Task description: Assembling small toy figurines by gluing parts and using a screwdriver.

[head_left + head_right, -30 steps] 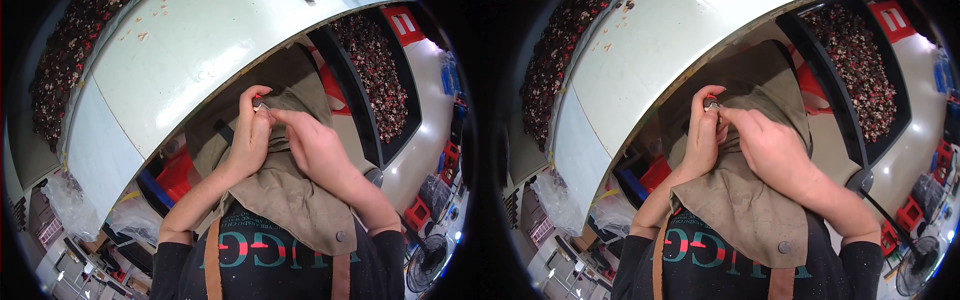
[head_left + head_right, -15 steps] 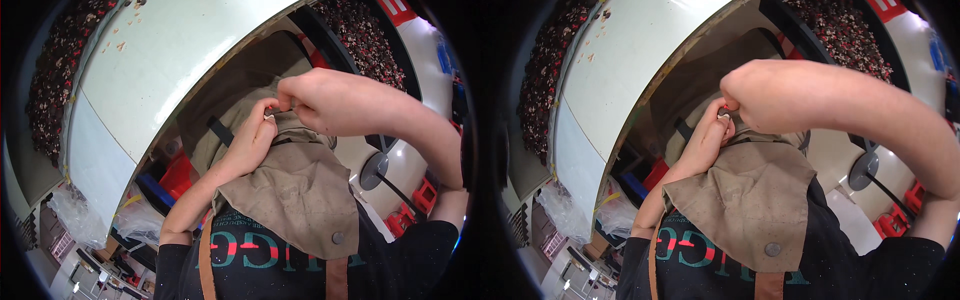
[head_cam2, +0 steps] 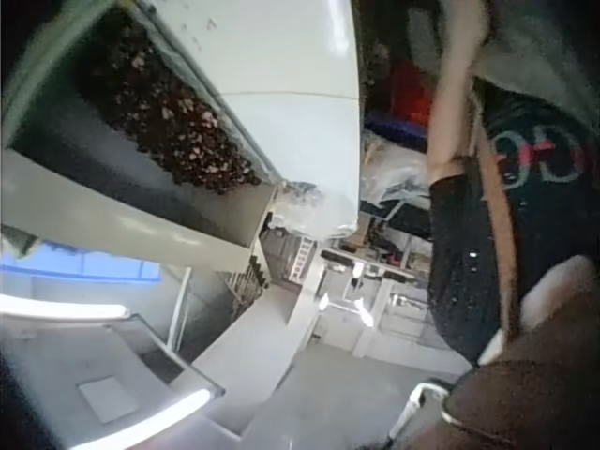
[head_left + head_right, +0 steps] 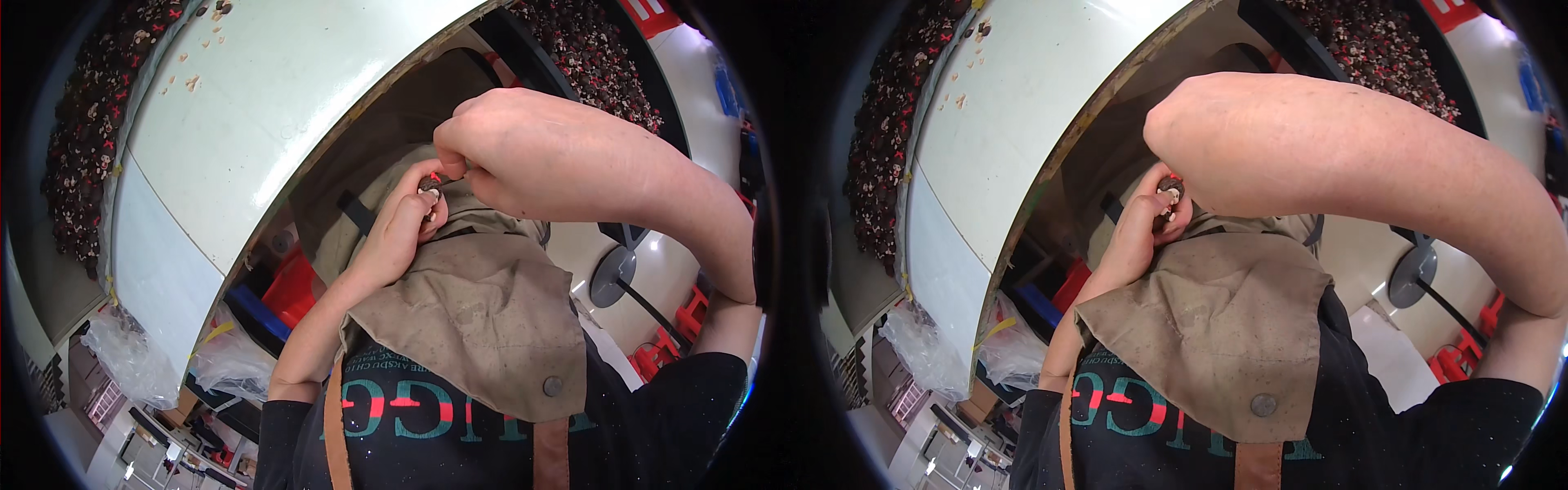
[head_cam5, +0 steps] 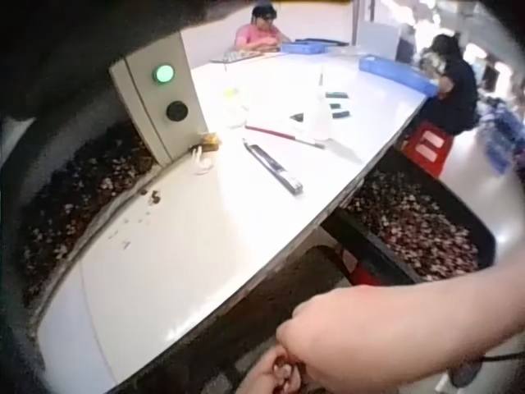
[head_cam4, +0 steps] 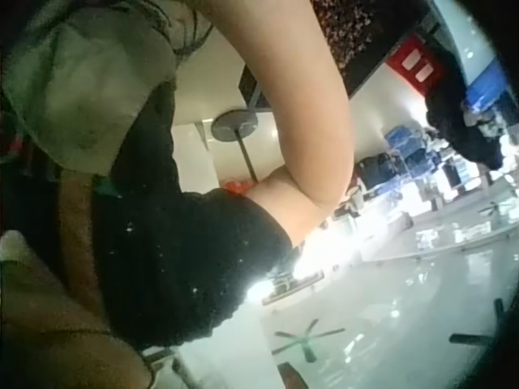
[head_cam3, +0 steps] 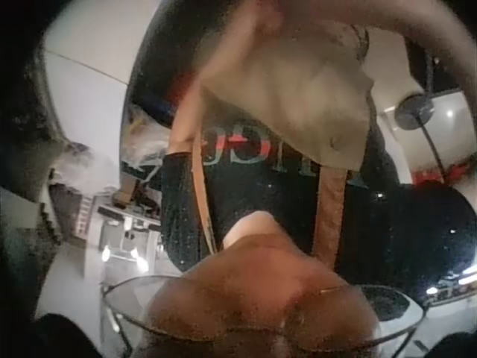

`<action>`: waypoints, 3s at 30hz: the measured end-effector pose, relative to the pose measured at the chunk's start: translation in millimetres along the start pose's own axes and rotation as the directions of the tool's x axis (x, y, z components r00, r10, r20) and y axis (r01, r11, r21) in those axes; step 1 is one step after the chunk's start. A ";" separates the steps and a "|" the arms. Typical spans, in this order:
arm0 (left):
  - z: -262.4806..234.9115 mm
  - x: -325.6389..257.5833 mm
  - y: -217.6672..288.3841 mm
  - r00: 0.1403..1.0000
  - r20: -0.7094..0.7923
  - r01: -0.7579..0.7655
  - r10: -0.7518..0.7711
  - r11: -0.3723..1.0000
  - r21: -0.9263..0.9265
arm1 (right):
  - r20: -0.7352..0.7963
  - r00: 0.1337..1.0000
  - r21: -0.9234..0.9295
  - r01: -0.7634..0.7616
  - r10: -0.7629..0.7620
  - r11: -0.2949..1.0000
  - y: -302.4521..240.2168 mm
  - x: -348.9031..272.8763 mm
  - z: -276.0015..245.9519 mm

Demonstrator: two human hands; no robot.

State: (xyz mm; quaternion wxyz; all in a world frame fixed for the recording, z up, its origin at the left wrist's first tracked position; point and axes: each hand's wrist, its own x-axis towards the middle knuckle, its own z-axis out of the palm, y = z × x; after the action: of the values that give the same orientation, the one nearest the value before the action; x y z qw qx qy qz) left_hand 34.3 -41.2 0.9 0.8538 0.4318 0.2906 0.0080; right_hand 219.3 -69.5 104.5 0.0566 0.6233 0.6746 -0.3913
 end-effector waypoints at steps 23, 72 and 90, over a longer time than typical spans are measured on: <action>2.1 -1.9 -3.3 0.988 0.153 -0.037 0.014 0.988 0.147 | 0.490 0.868 0.177 -0.186 0.077 0.967 5.3 30.2 -44.7; -6.6 -7.6 8.3 0.827 -0.284 -0.123 0.485 0.649 0.751 | -0.619 0.759 0.423 0.108 0.200 0.900 -40.4 -1.0 107.6; -26.1 -21.0 -8.8 0.902 -0.241 -0.236 0.359 0.876 0.421 | -0.143 0.979 0.918 0.076 0.143 0.390 -39.6 -19.3 75.3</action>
State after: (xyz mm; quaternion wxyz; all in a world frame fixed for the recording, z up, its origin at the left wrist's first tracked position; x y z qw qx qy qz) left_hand 1.6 -33.1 -7.3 0.6847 0.6226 0.3469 0.1522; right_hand 157.3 -126.6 81.7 -0.3563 0.5998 0.3355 -0.6330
